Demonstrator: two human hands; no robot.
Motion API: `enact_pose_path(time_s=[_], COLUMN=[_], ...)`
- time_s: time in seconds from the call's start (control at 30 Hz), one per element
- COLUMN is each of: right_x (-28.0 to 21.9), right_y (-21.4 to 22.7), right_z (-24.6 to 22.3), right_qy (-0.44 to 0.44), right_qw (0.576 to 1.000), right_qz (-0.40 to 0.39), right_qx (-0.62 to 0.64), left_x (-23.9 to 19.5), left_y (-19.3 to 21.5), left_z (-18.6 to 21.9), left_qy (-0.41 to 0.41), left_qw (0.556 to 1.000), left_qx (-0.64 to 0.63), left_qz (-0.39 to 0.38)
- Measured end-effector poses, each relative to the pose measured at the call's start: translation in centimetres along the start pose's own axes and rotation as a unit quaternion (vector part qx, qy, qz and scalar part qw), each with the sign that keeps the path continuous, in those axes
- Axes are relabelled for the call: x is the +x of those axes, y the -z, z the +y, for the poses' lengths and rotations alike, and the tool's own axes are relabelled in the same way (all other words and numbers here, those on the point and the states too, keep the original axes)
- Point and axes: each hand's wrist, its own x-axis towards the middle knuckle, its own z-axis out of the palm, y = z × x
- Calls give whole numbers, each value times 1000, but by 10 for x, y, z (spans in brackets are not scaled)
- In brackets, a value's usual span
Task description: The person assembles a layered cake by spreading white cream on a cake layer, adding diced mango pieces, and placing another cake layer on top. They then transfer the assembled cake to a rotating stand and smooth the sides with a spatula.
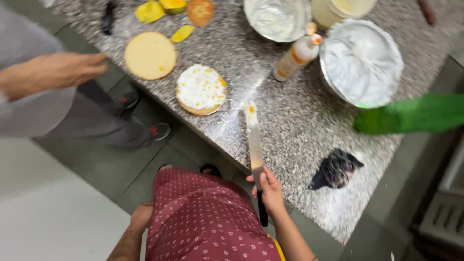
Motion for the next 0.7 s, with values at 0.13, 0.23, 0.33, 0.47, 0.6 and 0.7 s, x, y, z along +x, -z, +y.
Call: enact_pose_path(time_s=[0.13,0.23,0.33,0.47,0.6,0.7], right_x=[-38,-56,-50,-57,-113,-167], right_y=[-28,-66,-96,-130,-160,-175], right_z=[21,34,61,104,165,190], right_qy=[125,214,229,178,71,61], right_qw=[965,872,803,772,774,771], right_qz=[130,254,353,417,427,429], right_qx=[-192,-360,-421,-446,-462,-467], left_x=[30,78,119,125,114,117], left_y=[67,89,98,120,141,147], left_z=[16,2,-15,-29,-43,-63], left_qy=[147,60,39,38,9,-12], left_qw=[978,996,966,970,990,986], left_qx=[-135,-41,-237,-207,-22,33], left_qz=[-65,-54,-94,-124,-137,-166])
